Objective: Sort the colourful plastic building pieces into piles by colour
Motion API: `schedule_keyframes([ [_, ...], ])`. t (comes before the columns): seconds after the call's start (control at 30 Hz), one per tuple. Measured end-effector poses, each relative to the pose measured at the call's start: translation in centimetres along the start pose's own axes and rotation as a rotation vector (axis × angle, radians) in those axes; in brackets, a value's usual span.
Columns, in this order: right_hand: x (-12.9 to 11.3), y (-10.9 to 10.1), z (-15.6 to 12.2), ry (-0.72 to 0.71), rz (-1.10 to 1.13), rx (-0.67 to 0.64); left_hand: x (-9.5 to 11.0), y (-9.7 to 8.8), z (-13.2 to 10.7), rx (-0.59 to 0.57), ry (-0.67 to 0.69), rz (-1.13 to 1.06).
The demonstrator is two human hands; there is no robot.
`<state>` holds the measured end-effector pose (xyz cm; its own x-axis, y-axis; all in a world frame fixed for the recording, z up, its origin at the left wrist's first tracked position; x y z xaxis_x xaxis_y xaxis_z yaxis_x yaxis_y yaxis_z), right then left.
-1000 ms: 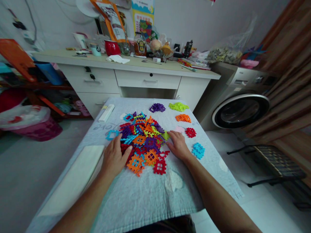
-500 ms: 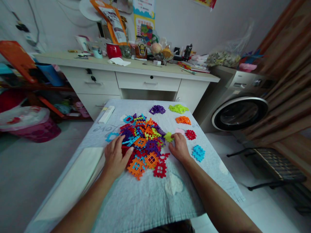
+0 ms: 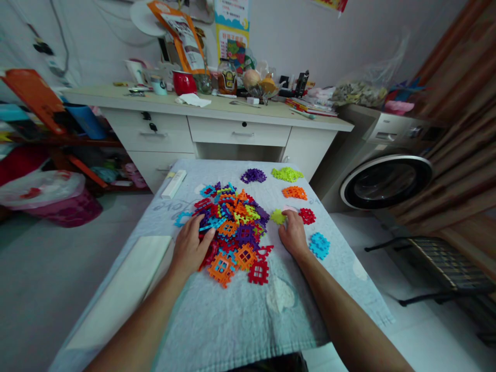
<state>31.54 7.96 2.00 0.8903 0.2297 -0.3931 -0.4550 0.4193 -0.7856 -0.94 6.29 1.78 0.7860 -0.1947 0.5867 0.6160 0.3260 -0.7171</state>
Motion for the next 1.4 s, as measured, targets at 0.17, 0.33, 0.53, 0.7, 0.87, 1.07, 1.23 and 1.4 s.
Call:
schedule_keyframes([
  [0.17,0.2,0.4,0.0,0.026,-0.106,-0.033,0.1,-0.1,-0.1,-0.020,0.027,-0.042],
  [0.33,0.5,1.0,0.1,0.071,-0.151,-0.138,0.3,-0.8,0.0,0.044,0.000,0.002],
  [0.53,0.7,0.2,0.3,0.045,-0.046,-0.026,-0.6,-1.4,0.3,0.110,-0.125,0.110],
  [0.7,1.0,-1.1,0.4,0.113,0.113,0.034,-0.5,-0.5,0.5,0.050,-0.026,0.205],
  [0.87,1.5,-2.1,0.9,0.244,0.264,-0.008,-0.6,-0.2,0.7,0.018,0.022,0.173],
  [1.07,2.7,-2.2,4.4,0.445,0.739,-0.184,-0.5,0.0,0.9,-0.008,0.011,0.049],
  [1.23,5.4,-2.3,10.5,0.549,0.891,-0.025,-0.6,-0.1,0.9,0.005,0.000,0.030],
  [1.4,9.0,-0.7,15.7,0.714,0.716,0.136,-1.0,0.2,0.9,-0.003,0.004,0.048],
])
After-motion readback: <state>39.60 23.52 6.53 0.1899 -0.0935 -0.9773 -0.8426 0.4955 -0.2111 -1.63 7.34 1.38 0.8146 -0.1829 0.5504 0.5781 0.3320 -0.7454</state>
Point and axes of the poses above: each hand's wrist, its own z-axis towards the middle knuckle, its own y-axis out of the palm, x = y × z, the point moved 6 cm from there along z, towards the middle knuckle, and after that the axes turned 2 degrees about -y, right-handed, at the moved point
